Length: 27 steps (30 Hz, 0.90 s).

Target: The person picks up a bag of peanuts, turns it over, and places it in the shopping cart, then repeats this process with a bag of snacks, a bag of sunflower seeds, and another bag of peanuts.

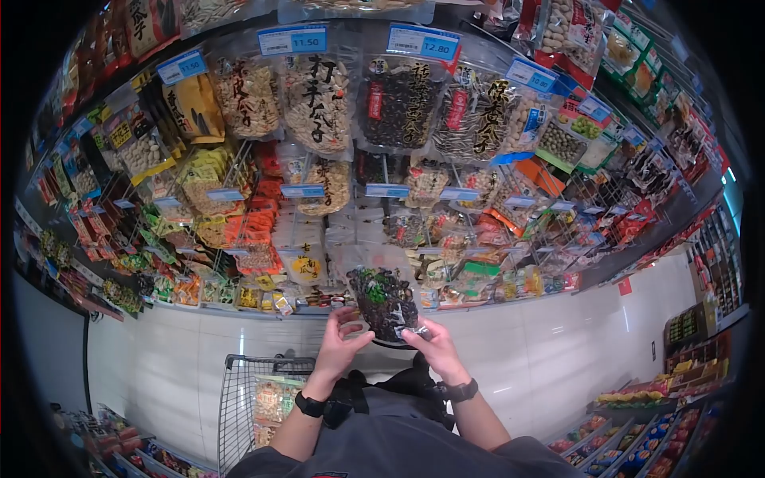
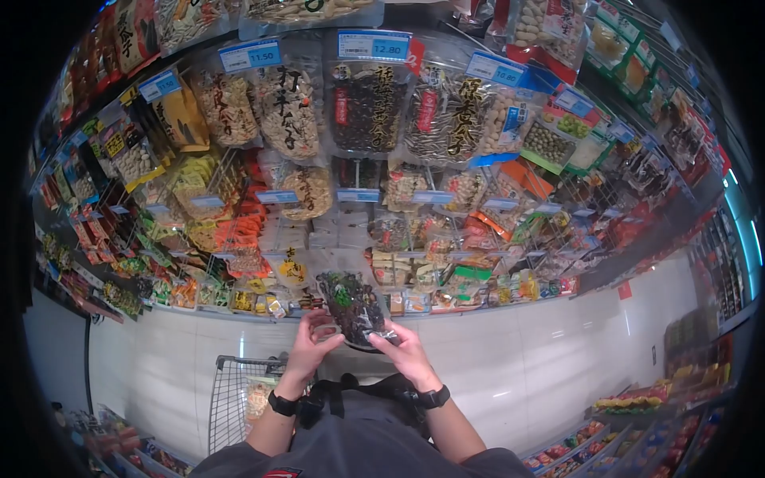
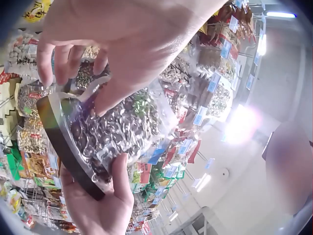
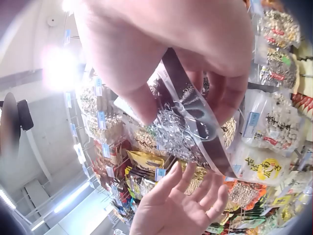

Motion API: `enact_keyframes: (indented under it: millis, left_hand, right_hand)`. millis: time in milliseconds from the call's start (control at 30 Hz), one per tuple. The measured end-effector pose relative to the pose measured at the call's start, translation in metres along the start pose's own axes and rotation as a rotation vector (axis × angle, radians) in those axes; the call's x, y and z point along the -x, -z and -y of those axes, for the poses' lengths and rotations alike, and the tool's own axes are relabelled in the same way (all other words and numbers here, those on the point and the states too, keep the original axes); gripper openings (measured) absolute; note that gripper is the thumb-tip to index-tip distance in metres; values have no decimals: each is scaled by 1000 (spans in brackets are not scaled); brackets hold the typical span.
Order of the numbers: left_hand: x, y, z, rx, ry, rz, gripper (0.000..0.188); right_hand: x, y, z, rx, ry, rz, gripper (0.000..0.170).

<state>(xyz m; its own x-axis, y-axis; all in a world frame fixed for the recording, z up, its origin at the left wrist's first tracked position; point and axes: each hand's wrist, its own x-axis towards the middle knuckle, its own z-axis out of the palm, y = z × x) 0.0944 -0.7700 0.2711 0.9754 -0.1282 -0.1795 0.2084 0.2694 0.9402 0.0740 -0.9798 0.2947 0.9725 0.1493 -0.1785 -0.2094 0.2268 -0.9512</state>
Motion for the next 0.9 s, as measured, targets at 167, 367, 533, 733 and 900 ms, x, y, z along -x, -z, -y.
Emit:
enact_keyframes:
  millis: [167, 367, 533, 733, 900]
  left_hand:
    - [8, -6, -17, -12, 21, 82, 73]
    - [15, -9, -27, 34, 36, 168, 88]
    - [16, -3, -36, 105, -1, 197, 89]
    - [23, 2, -38, 359, 243, 177, 55]
    - [22, -6, -42, 260, 95, 163, 38]
  right_hand:
    - [-6, 5, -14, -111, 22, -64, 35]
    - [2, -5, 2, -113, -8, 0, 40]
    - [7, -15, 4, -56, 54, 178, 46]
    - [3, -12, 6, -121, 29, 197, 34]
    - [-12, 3, -5, -99, 126, -181, 18]
